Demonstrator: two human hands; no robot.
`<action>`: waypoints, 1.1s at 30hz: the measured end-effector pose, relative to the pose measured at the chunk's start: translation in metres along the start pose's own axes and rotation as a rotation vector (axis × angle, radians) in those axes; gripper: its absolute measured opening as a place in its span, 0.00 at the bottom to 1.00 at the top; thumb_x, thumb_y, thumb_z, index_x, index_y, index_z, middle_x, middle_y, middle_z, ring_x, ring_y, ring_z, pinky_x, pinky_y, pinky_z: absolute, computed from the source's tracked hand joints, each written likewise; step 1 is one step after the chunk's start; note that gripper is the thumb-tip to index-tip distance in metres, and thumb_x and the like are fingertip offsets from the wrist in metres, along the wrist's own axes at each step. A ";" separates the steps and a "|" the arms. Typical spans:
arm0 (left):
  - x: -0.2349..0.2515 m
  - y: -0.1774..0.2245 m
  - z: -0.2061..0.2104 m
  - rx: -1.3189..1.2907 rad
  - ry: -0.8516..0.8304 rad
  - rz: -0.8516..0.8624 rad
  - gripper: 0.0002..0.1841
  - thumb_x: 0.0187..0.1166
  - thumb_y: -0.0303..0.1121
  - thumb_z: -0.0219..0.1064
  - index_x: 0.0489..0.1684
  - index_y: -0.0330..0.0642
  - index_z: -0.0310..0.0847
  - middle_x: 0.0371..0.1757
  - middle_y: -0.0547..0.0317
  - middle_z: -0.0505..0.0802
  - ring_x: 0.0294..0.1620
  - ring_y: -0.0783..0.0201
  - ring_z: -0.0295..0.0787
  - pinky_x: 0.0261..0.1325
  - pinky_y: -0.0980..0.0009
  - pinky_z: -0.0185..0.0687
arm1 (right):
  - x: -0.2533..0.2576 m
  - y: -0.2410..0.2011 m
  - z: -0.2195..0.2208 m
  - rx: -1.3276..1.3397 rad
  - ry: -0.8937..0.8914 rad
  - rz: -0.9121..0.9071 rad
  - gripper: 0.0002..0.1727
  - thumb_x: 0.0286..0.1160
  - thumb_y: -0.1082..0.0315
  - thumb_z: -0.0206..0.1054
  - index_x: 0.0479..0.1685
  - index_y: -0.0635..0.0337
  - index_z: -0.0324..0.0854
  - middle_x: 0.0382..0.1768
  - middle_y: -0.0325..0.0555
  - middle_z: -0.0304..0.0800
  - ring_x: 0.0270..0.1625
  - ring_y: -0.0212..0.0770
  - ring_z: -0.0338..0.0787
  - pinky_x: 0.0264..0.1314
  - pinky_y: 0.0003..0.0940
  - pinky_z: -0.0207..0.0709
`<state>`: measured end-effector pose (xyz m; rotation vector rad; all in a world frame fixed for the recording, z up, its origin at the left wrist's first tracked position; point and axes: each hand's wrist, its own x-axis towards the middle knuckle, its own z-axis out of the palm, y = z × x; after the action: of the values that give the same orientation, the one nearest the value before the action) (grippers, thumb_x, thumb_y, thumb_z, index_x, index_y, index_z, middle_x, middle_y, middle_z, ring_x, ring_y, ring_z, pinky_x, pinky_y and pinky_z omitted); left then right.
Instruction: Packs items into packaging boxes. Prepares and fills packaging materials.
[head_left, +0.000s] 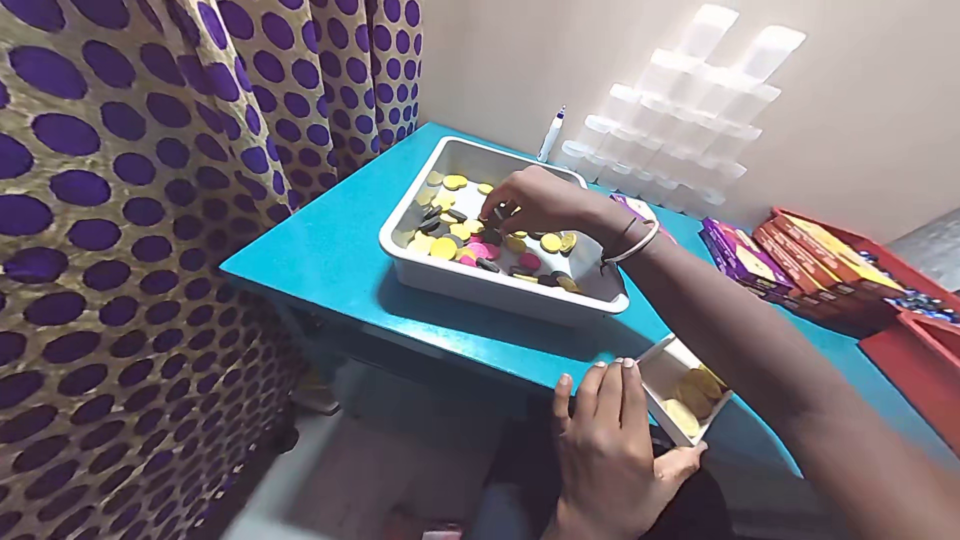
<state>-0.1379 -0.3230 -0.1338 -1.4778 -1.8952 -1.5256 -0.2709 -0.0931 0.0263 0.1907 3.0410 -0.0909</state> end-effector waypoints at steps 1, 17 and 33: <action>0.000 0.000 0.000 0.001 -0.002 -0.002 0.46 0.52 0.77 0.68 0.60 0.46 0.93 0.61 0.65 0.96 0.66 0.62 0.88 0.83 0.49 0.56 | 0.000 0.002 0.002 -0.014 0.002 -0.003 0.13 0.70 0.74 0.76 0.53 0.58 0.93 0.45 0.51 0.96 0.46 0.51 0.95 0.56 0.56 0.84; -0.001 0.004 0.002 -0.010 0.000 0.000 0.45 0.52 0.76 0.69 0.60 0.47 0.93 0.61 0.64 0.96 0.66 0.63 0.88 0.83 0.49 0.57 | -0.002 0.027 0.000 -0.205 0.042 0.250 0.16 0.71 0.72 0.74 0.57 0.48 0.91 0.46 0.50 0.96 0.50 0.59 0.94 0.54 0.68 0.82; -0.003 0.011 0.003 0.013 -0.001 0.002 0.46 0.51 0.76 0.69 0.61 0.47 0.92 0.61 0.65 0.96 0.66 0.62 0.89 0.83 0.48 0.60 | 0.008 0.044 0.004 -0.142 -0.129 0.136 0.12 0.72 0.69 0.76 0.52 0.54 0.94 0.44 0.55 0.96 0.51 0.61 0.93 0.58 0.68 0.80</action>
<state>-0.1267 -0.3229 -0.1309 -1.4743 -1.8997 -1.5089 -0.2726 -0.0484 0.0195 0.3640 2.8824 0.1177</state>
